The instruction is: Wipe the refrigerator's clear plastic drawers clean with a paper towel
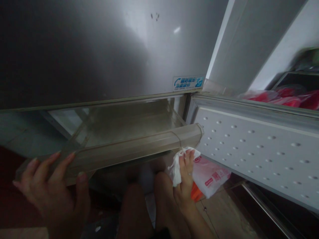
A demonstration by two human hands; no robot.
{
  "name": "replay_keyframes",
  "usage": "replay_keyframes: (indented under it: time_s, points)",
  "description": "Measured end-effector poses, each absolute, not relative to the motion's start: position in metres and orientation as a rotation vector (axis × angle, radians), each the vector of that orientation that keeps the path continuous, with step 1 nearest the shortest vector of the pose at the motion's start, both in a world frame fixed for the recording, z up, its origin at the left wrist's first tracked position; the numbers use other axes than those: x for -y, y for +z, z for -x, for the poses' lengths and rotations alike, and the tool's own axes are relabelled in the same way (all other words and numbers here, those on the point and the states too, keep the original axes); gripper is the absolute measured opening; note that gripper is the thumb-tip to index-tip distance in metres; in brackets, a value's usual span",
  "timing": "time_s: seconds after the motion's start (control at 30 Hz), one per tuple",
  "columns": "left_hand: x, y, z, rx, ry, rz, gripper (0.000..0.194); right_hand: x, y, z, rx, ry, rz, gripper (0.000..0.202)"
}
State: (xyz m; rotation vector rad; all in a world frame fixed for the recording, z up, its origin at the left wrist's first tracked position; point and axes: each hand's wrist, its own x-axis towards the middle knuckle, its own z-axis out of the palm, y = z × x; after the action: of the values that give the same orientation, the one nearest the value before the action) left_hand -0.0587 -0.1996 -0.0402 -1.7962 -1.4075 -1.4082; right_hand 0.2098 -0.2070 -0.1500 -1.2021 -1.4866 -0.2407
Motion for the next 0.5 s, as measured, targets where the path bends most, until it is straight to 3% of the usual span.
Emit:
replay_keyframes:
  time_s: [0.5]
  points:
    - [0.199, -0.042, 0.061, 1.411, -1.407, 1.795, 0.059, 0.205, -0.166, -0.205, 1.461, -0.237, 1.189, 0.070]
